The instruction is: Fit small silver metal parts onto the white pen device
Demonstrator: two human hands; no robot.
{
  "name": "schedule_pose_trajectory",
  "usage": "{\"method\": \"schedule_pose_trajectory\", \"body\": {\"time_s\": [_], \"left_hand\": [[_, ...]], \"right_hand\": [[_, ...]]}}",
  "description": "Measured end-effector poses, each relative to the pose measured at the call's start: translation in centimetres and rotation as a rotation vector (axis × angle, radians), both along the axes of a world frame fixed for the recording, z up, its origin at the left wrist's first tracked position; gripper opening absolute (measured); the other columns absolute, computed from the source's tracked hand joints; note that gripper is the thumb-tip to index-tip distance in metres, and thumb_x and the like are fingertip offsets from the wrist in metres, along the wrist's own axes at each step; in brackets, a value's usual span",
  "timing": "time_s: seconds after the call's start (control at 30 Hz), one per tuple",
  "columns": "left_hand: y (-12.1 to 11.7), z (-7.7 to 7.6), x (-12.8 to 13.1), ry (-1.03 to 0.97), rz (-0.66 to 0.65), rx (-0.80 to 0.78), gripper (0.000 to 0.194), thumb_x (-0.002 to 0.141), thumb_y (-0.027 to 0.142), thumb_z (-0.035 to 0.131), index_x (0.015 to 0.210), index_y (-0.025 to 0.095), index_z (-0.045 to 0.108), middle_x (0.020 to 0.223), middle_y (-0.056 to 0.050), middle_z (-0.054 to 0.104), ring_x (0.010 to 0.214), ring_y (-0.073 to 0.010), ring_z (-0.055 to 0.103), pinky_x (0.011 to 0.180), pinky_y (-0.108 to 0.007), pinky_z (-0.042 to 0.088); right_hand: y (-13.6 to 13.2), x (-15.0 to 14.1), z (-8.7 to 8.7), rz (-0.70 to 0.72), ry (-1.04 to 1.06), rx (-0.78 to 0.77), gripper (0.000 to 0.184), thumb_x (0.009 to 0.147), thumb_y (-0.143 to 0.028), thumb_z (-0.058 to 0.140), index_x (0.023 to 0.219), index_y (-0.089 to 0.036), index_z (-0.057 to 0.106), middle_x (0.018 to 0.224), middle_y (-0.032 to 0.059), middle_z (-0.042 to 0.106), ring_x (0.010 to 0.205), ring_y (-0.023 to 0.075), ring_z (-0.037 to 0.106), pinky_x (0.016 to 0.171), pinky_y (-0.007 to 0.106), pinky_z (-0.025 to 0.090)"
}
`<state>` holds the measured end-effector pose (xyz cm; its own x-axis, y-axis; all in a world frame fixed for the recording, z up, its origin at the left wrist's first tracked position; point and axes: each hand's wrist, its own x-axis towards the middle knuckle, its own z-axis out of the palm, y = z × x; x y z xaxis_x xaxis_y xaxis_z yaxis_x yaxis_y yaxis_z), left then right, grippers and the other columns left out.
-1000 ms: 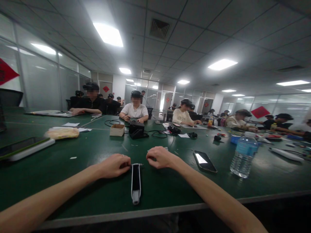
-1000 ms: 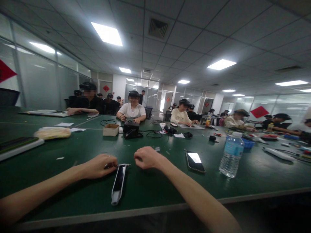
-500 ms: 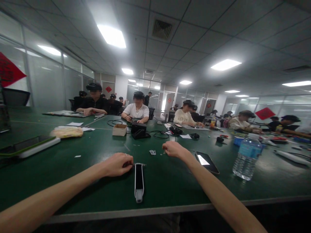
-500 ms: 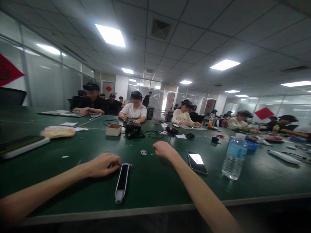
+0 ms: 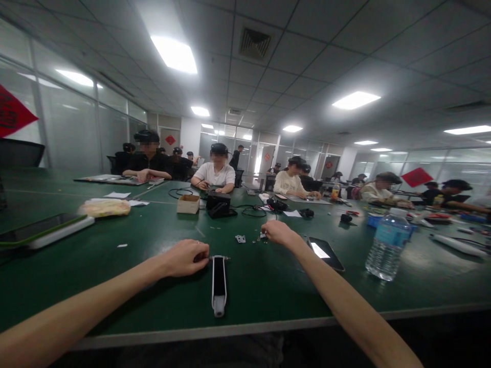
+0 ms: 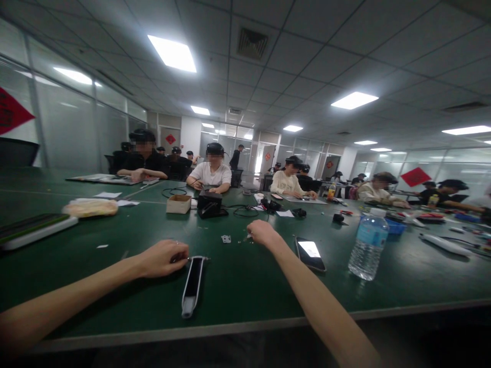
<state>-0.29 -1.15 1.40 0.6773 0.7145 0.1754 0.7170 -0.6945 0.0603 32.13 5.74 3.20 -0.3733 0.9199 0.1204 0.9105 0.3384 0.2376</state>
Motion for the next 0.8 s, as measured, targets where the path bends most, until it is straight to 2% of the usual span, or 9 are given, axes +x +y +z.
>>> {"method": "schedule_pose_trajectory", "body": {"time_s": [0.33,0.57,0.8], "left_hand": [[0.0,0.0,0.1,0.018,-0.009,0.006,0.019,0.086,0.032,0.046,0.085,0.019,0.061,0.079,-0.003,0.065,0.070,-0.0175,0.058,0.061,-0.026,0.038],[0.3,-0.3,-0.1,0.000,-0.034,0.010,0.017,0.086,0.032,0.048,0.083,0.020,0.060,0.076,-0.002,0.064,0.068,-0.0163,0.057,0.059,-0.024,0.037],[0.2,-0.2,0.1,-0.005,-0.032,0.002,0.018,0.086,0.031,0.048,0.083,0.019,0.061,0.076,-0.002,0.064,0.068,-0.0163,0.057,0.059,-0.025,0.037]], "right_hand": [[0.2,-1.1,-1.0,0.090,-0.039,-0.079,0.022,0.085,-0.017,0.054,0.097,-0.019,0.072,0.101,0.0100,0.069,0.096,0.0201,0.062,0.076,0.024,0.043],[1.0,-1.4,-1.7,0.043,-0.039,-0.077,0.022,0.087,-0.022,0.052,0.098,-0.016,0.071,0.102,0.0129,0.068,0.095,0.0204,0.063,0.080,0.025,0.043],[0.9,-1.8,-2.1,-0.018,-0.032,-0.068,0.026,0.086,-0.020,0.048,0.094,-0.011,0.070,0.098,0.0163,0.069,0.090,0.0220,0.065,0.076,0.026,0.045]]}}
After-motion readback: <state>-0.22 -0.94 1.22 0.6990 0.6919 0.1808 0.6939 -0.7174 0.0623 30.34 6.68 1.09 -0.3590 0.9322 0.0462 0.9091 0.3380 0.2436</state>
